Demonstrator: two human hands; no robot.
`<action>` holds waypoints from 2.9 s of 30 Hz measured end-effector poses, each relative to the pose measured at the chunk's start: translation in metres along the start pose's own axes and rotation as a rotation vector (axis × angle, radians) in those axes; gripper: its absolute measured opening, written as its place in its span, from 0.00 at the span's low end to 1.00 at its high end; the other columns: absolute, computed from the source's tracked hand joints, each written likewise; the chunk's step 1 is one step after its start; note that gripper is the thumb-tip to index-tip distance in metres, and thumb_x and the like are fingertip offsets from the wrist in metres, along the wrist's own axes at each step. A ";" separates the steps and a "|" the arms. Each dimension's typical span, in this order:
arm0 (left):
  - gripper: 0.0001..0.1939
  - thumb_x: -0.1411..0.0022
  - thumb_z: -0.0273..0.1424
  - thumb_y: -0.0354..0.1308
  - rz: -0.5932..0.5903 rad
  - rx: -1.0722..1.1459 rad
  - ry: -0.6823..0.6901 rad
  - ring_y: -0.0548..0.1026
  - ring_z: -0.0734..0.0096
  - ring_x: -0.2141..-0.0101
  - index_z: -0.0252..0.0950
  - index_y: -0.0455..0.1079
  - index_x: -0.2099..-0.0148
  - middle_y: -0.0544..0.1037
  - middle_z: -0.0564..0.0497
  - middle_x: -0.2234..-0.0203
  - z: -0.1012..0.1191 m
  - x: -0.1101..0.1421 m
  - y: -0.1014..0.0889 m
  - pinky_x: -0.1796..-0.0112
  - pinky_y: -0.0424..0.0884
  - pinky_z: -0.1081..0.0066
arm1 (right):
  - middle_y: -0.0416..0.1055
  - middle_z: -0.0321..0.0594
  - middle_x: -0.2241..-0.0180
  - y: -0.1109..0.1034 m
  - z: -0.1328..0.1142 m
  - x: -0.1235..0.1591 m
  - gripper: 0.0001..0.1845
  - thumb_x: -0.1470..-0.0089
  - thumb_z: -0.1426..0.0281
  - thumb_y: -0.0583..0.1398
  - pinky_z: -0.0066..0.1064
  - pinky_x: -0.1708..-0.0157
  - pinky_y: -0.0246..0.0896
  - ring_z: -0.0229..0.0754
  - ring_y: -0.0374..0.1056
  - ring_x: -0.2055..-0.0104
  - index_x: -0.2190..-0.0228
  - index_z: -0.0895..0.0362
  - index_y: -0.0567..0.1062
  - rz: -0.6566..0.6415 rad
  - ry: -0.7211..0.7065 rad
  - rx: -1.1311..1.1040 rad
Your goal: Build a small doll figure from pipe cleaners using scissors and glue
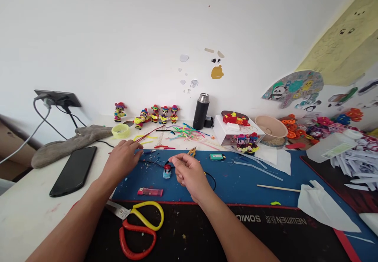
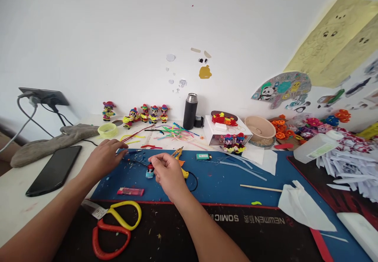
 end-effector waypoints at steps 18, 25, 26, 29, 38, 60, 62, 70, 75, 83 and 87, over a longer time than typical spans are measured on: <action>0.18 0.31 0.40 0.47 -0.210 0.210 0.016 0.81 0.54 0.62 0.42 0.77 0.61 0.85 0.45 0.64 0.010 0.001 0.012 0.62 0.70 0.63 | 0.56 0.25 0.83 -0.001 0.015 -0.008 0.23 0.51 0.50 0.71 0.26 0.84 0.39 0.30 0.45 0.83 0.66 0.57 0.78 0.001 -0.037 -0.011; 0.17 0.30 0.40 0.45 -0.222 0.226 -0.029 0.81 0.55 0.65 0.42 0.74 0.61 0.85 0.46 0.66 0.009 0.003 0.016 0.64 0.69 0.64 | 0.56 0.25 0.82 0.003 0.014 -0.006 0.22 0.48 0.50 0.70 0.26 0.83 0.40 0.31 0.46 0.83 0.67 0.56 0.77 -0.027 -0.046 0.019; 0.17 0.30 0.40 0.46 -0.213 0.226 -0.014 0.81 0.55 0.64 0.42 0.74 0.61 0.85 0.46 0.65 0.010 0.003 0.015 0.63 0.70 0.64 | 0.55 0.25 0.83 0.003 0.014 -0.006 0.22 0.48 0.50 0.70 0.26 0.83 0.40 0.31 0.46 0.83 0.67 0.56 0.77 -0.025 -0.044 0.026; 0.17 0.31 0.40 0.47 -0.178 0.232 0.037 0.80 0.53 0.60 0.41 0.75 0.63 0.84 0.44 0.63 0.012 0.001 0.013 0.59 0.71 0.62 | 0.56 0.26 0.82 0.003 0.016 -0.005 0.21 0.48 0.51 0.70 0.26 0.83 0.40 0.31 0.47 0.82 0.67 0.56 0.77 -0.029 -0.048 0.038; 0.12 0.36 0.38 0.54 -0.124 0.215 0.107 0.77 0.49 0.52 0.42 0.77 0.58 0.80 0.42 0.58 0.003 0.005 0.020 0.48 0.71 0.55 | 0.60 0.28 0.79 0.004 0.019 -0.005 0.19 0.44 0.52 0.68 0.26 0.83 0.41 0.31 0.48 0.81 0.66 0.56 0.76 -0.048 -0.041 0.099; 0.11 0.36 0.41 0.55 -0.534 0.116 -0.008 0.79 0.58 0.67 0.42 0.73 0.66 0.83 0.50 0.71 0.011 0.013 0.016 0.69 0.62 0.67 | 0.66 0.31 0.76 0.008 0.013 0.003 0.11 0.35 0.61 0.62 0.26 0.77 0.50 0.33 0.55 0.77 0.62 0.56 0.78 -0.074 -0.082 0.410; 0.11 0.36 0.42 0.57 -0.477 0.063 0.021 0.79 0.58 0.67 0.42 0.73 0.66 0.83 0.50 0.70 0.013 0.011 0.021 0.70 0.61 0.67 | 0.67 0.32 0.75 0.008 0.013 0.003 0.11 0.35 0.61 0.62 0.26 0.77 0.50 0.34 0.56 0.76 0.62 0.56 0.78 -0.076 -0.096 0.431; 0.15 0.28 0.40 0.49 -0.334 -0.039 -0.016 0.81 0.49 0.61 0.39 0.75 0.55 0.84 0.41 0.62 0.022 -0.004 0.030 0.66 0.65 0.64 | 0.70 0.33 0.73 0.005 0.013 0.000 0.11 0.36 0.61 0.61 0.28 0.71 0.56 0.37 0.64 0.72 0.62 0.56 0.78 -0.070 -0.172 0.495; 0.17 0.28 0.38 0.48 -0.288 -0.031 -0.021 0.81 0.47 0.62 0.37 0.76 0.58 0.84 0.39 0.63 0.024 -0.012 0.024 0.64 0.69 0.61 | 0.69 0.33 0.74 0.001 0.009 -0.002 0.12 0.36 0.60 0.61 0.28 0.73 0.55 0.37 0.63 0.73 0.63 0.56 0.78 -0.051 -0.181 0.492; 0.13 0.30 0.32 0.53 -0.210 0.083 0.266 0.75 0.55 0.48 0.39 0.76 0.49 0.80 0.43 0.51 0.066 -0.016 0.027 0.46 0.68 0.62 | 0.62 0.29 0.79 -0.007 0.005 -0.010 0.13 0.38 0.58 0.61 0.29 0.76 0.52 0.36 0.56 0.79 0.64 0.55 0.76 -0.054 -0.169 0.372; 0.12 0.30 0.30 0.50 -0.191 0.082 0.272 0.76 0.52 0.55 0.38 0.75 0.59 0.79 0.41 0.61 0.061 -0.017 0.034 0.53 0.70 0.58 | 0.61 0.29 0.80 -0.014 0.002 -0.013 0.14 0.39 0.56 0.62 0.29 0.77 0.52 0.36 0.55 0.79 0.64 0.55 0.76 -0.017 -0.159 0.358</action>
Point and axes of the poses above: each hand's wrist, its own x-axis away from the middle knuckle, its own y-axis out of the palm, z = x × y, the point moved 6 cm from there along -x, towards the middle knuckle
